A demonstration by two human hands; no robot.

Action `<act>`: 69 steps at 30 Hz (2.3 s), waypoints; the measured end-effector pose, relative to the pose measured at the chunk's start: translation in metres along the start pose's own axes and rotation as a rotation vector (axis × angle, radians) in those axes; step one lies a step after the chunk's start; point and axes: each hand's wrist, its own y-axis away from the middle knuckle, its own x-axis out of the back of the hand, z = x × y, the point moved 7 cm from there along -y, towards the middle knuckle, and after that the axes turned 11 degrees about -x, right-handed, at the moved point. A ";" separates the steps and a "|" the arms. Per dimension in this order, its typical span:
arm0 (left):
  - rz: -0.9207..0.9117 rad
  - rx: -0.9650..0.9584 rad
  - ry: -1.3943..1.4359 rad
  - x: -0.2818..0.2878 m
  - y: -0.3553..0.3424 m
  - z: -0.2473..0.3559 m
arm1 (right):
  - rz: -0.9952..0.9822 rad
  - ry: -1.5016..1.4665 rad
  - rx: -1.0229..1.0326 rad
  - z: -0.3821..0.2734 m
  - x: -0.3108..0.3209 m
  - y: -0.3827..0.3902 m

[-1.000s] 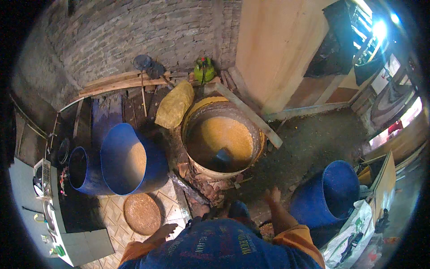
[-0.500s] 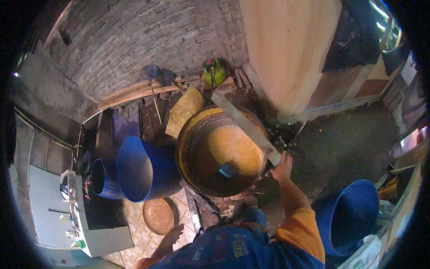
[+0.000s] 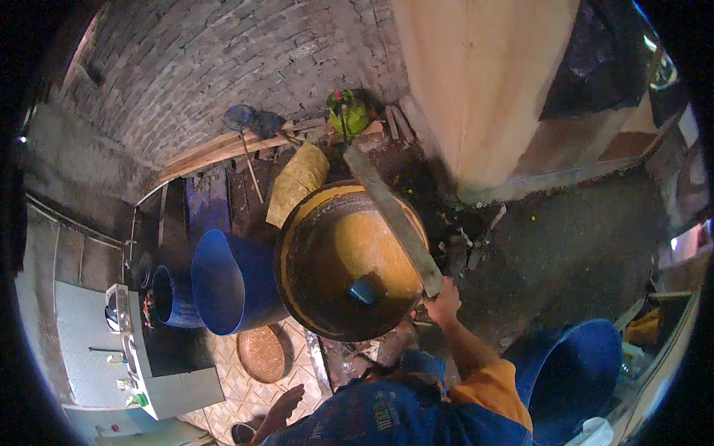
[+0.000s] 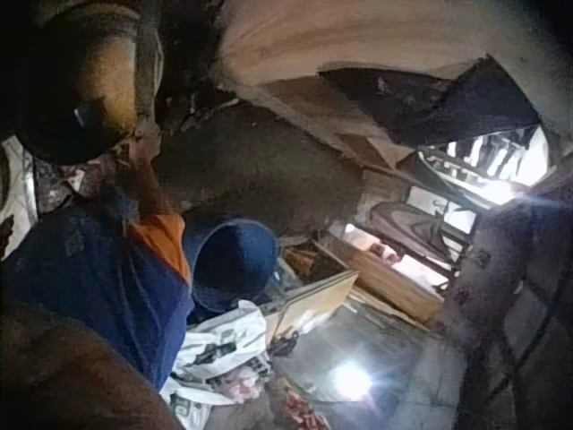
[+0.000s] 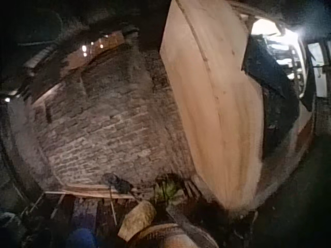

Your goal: The person scoops yellow grains from a large metal pot using a blue plastic scoop and pours them into a blue plastic barrel. The person repeats this scooping and pouring action multiple times.

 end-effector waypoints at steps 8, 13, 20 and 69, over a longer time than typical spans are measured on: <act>0.031 -0.094 0.055 -0.003 -0.024 0.012 | 0.360 -0.208 0.239 -0.159 0.075 -0.127; 0.060 -0.061 0.075 0.005 -0.032 -0.036 | 0.235 -0.109 0.246 -0.241 0.065 -0.159; 0.078 -0.066 0.152 0.010 -0.039 -0.139 | -0.003 -0.127 0.291 -0.125 -0.038 -0.011; 0.211 -0.073 0.445 0.021 -0.004 -0.276 | -0.401 1.532 0.259 -0.061 -0.415 0.001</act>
